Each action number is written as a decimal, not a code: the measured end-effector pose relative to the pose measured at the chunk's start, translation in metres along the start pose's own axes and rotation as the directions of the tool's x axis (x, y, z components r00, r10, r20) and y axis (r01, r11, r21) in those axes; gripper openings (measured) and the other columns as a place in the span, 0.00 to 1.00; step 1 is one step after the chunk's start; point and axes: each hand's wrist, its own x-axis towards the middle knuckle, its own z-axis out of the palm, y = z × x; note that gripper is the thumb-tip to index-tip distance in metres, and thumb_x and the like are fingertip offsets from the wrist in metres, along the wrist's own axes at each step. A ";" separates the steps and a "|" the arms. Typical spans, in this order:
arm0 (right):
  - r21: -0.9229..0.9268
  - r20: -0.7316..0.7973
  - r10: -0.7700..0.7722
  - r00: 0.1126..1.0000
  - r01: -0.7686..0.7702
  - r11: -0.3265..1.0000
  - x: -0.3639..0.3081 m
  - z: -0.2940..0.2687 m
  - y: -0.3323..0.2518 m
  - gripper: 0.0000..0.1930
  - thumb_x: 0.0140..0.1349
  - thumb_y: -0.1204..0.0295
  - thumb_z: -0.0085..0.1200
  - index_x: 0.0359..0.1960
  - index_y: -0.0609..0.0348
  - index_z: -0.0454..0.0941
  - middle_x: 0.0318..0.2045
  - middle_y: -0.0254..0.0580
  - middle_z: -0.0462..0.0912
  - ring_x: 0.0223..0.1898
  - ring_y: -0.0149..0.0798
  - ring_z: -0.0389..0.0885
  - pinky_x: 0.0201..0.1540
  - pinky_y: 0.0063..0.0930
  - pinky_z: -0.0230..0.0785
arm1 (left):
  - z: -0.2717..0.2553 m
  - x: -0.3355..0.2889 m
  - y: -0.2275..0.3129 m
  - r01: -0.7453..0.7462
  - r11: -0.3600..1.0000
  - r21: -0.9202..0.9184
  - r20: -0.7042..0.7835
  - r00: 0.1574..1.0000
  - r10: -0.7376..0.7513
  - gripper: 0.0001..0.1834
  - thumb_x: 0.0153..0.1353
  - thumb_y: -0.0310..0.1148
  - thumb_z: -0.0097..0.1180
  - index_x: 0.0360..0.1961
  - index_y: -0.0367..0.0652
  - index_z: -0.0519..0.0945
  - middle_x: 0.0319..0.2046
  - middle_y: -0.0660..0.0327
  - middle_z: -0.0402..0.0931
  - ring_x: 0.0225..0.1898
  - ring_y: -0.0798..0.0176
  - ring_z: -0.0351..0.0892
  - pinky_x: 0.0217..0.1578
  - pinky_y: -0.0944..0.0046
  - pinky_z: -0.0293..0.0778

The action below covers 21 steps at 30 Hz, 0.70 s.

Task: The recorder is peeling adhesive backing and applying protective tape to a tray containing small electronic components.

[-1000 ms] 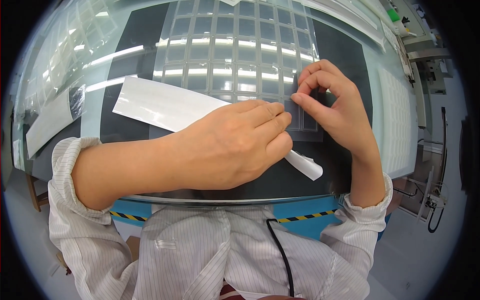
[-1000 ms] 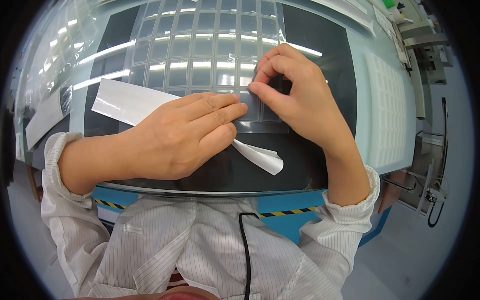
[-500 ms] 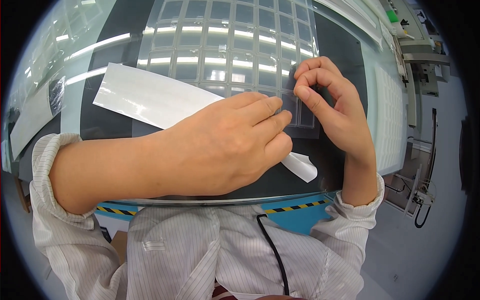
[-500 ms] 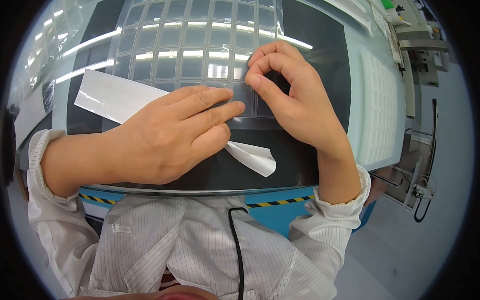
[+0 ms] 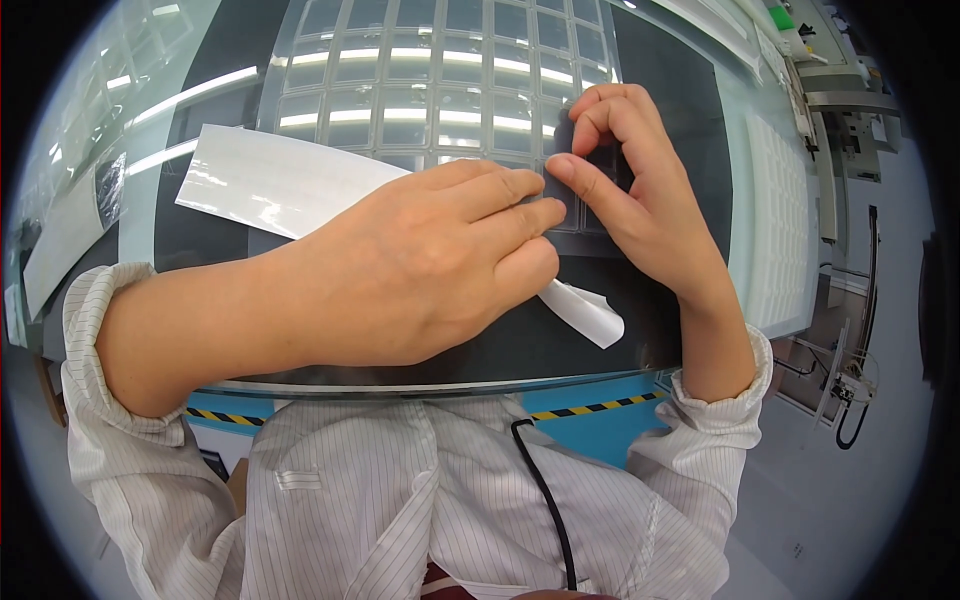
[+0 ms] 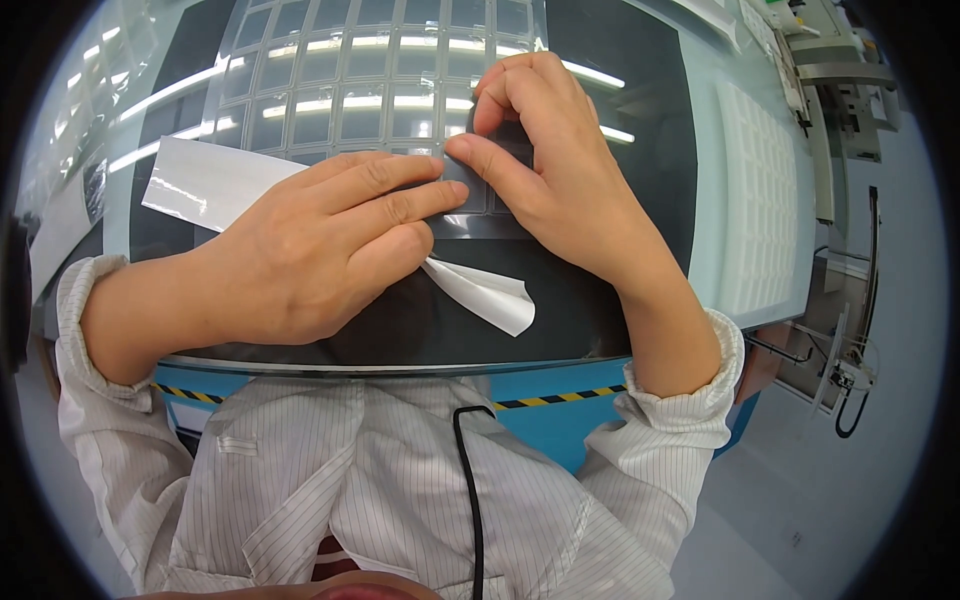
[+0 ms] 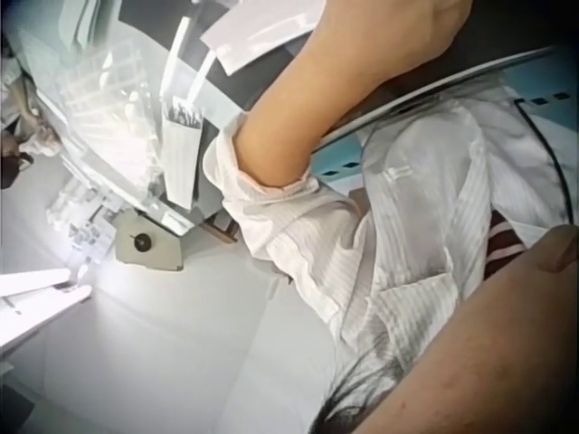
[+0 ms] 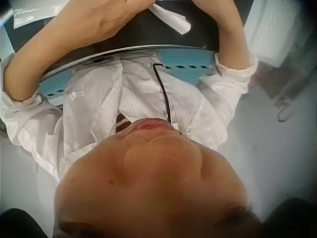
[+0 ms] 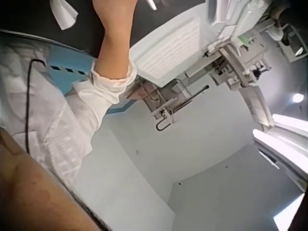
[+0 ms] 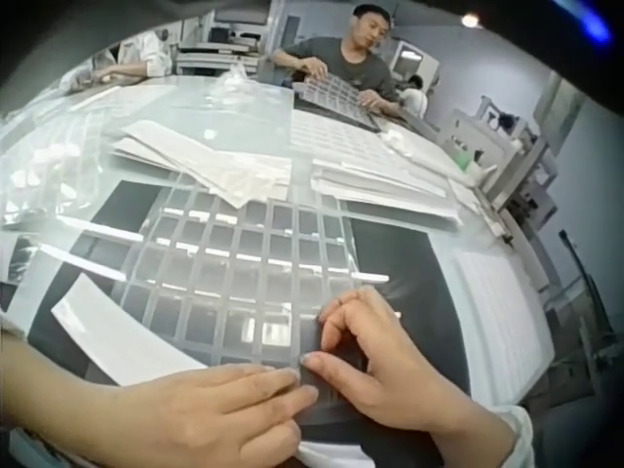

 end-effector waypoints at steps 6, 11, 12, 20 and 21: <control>-0.018 -0.077 0.059 0.995 -0.060 0.998 0.002 0.006 -0.007 0.07 0.67 0.75 0.59 0.38 0.61 0.72 0.45 0.38 0.72 0.45 0.31 0.71 0.51 0.22 0.64 | 0.001 -0.004 -0.002 0.000 1.000 0.024 0.000 1.000 0.000 0.09 0.53 0.24 0.60 0.34 0.33 0.75 0.53 0.47 0.79 0.56 0.45 0.78 0.55 0.50 0.77; 0.231 -0.039 0.087 0.995 -0.076 0.970 -0.006 -0.019 -0.012 0.08 0.71 0.73 0.54 0.44 0.68 0.77 0.44 0.39 0.78 0.45 0.29 0.75 0.50 0.21 0.67 | -0.010 -0.001 0.000 0.116 0.993 0.028 -0.060 0.992 -0.115 0.08 0.54 0.22 0.61 0.35 0.36 0.76 0.40 0.51 0.78 0.44 0.47 0.78 0.45 0.54 0.75; 0.231 -0.032 0.079 0.996 -0.070 0.970 -0.008 -0.023 -0.021 0.08 0.71 0.73 0.54 0.44 0.68 0.77 0.44 0.39 0.78 0.45 0.29 0.75 0.50 0.21 0.67 | -0.011 -0.001 -0.001 0.124 0.992 0.032 -0.066 0.990 -0.121 0.08 0.54 0.22 0.61 0.35 0.36 0.76 0.40 0.51 0.78 0.44 0.47 0.78 0.45 0.54 0.75; 0.375 0.084 0.124 0.989 -0.146 0.915 -0.011 -0.019 -0.042 0.05 0.62 0.84 0.58 0.39 0.68 0.79 0.41 0.44 0.81 0.44 0.35 0.78 0.50 0.26 0.70 | -0.013 -0.001 -0.008 0.205 0.979 -0.024 -0.195 0.959 -0.205 0.03 0.59 0.22 0.57 0.35 0.37 0.77 0.29 0.55 0.73 0.33 0.51 0.72 0.36 0.55 0.67; 0.347 0.060 0.106 0.993 -0.120 0.930 -0.010 -0.017 -0.041 0.05 0.61 0.84 0.58 0.38 0.68 0.79 0.41 0.44 0.80 0.44 0.34 0.78 0.50 0.26 0.69 | -0.013 -0.001 -0.008 0.206 0.978 -0.026 -0.191 0.959 -0.207 0.03 0.59 0.22 0.57 0.35 0.37 0.77 0.29 0.55 0.73 0.33 0.51 0.72 0.36 0.55 0.67</control>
